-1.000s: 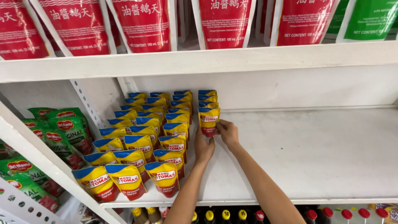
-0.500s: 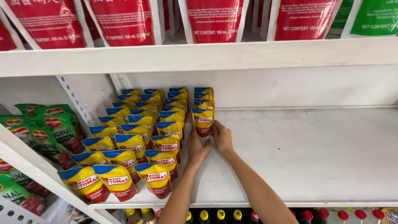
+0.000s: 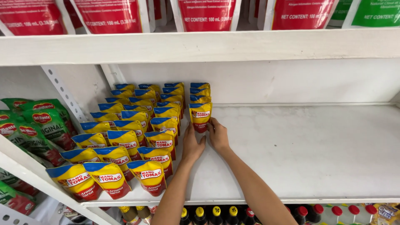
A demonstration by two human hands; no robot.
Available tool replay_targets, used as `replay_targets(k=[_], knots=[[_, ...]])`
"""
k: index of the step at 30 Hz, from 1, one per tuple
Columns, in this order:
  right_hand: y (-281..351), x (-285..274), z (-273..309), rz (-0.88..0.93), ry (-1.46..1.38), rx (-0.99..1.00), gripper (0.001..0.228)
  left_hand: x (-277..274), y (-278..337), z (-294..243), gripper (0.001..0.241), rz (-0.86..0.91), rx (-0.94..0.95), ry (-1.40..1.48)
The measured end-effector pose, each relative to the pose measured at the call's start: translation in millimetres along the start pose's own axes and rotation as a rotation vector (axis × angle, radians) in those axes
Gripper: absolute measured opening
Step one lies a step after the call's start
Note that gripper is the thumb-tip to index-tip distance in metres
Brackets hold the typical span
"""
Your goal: Arranging sauce pouches on a grocery store shelf from a plastic basket.
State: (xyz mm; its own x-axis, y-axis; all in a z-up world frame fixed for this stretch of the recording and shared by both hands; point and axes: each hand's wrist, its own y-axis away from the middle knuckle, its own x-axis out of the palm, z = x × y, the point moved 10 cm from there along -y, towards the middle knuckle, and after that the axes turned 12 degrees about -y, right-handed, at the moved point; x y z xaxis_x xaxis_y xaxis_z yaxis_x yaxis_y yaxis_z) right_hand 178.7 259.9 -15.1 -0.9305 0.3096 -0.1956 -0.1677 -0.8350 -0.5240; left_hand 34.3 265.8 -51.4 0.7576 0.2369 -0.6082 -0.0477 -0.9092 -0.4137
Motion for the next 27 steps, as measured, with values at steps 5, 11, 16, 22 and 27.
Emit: replay_targets(k=[5, 11, 16, 22, 27], knots=[[0, 2, -4, 0.016, 0.001, 0.044, 0.027, 0, -2, 0, 0.088, 0.002, -0.009, -0.046], [1, 2, -4, 0.02, 0.01, 0.072, 0.027, 5, -3, 5, 0.091, 0.026, -0.017, -0.03], [-2, 1, -10, 0.035, -0.015, 0.094, 0.028, 9, -7, -2, 0.097, 0.092, -0.037, -0.013], [-4, 6, -15, 0.039, 0.014, 0.107, 0.033, 14, -3, 2, 0.096, 0.087, -0.039, 0.022], [-2, -2, -33, -0.027, 0.026, 0.065, 0.072, 12, 11, 4, 0.092, 0.043, 0.007, -0.175]])
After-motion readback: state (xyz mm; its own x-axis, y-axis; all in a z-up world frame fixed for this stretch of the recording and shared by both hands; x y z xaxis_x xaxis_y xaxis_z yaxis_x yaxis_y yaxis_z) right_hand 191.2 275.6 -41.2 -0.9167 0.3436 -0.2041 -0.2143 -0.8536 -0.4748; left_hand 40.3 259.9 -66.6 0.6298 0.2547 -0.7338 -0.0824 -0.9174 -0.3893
